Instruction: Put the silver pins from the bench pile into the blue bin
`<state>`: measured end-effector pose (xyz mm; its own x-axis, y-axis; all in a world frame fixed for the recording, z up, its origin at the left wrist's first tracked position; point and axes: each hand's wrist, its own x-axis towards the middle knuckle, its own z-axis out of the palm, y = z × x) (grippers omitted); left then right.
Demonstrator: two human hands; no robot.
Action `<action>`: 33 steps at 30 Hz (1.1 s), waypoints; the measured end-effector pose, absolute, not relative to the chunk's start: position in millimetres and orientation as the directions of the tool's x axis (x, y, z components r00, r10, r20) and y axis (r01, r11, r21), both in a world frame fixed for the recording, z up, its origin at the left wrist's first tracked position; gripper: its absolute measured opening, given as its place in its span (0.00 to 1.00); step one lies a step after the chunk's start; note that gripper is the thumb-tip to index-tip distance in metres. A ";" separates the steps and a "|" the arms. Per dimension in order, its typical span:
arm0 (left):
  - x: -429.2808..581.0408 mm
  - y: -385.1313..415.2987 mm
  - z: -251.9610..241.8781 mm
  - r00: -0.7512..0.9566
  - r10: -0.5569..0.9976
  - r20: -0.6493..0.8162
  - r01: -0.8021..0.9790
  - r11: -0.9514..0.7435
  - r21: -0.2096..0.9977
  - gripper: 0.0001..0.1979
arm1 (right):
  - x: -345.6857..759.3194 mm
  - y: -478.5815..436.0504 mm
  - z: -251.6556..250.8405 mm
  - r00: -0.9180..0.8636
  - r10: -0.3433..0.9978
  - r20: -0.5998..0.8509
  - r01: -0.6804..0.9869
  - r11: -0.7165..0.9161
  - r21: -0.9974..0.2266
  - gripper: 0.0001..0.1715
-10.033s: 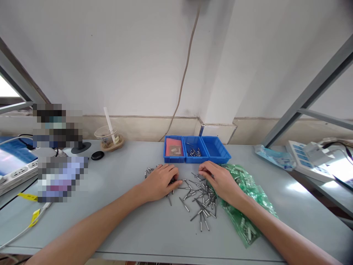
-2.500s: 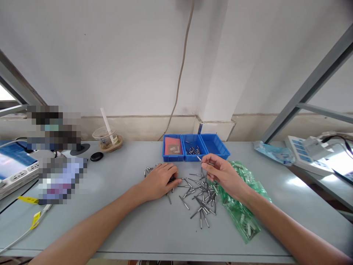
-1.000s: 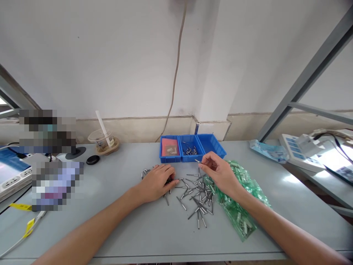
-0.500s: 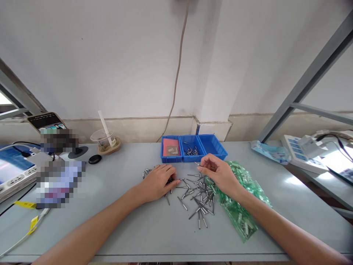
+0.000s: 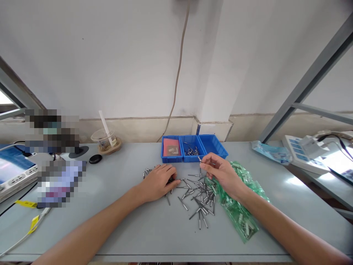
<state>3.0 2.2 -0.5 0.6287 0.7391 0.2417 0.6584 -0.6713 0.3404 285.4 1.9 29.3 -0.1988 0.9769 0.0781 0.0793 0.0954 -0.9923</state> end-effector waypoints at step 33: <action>1.9 2.0 -1.1 0.626 0.737 0.255 0.645 -0.673 0.362 0.13 | 288.4 5.2 29.1 -0.119 0.992 0.031 -0.074 0.022 -0.997 0.17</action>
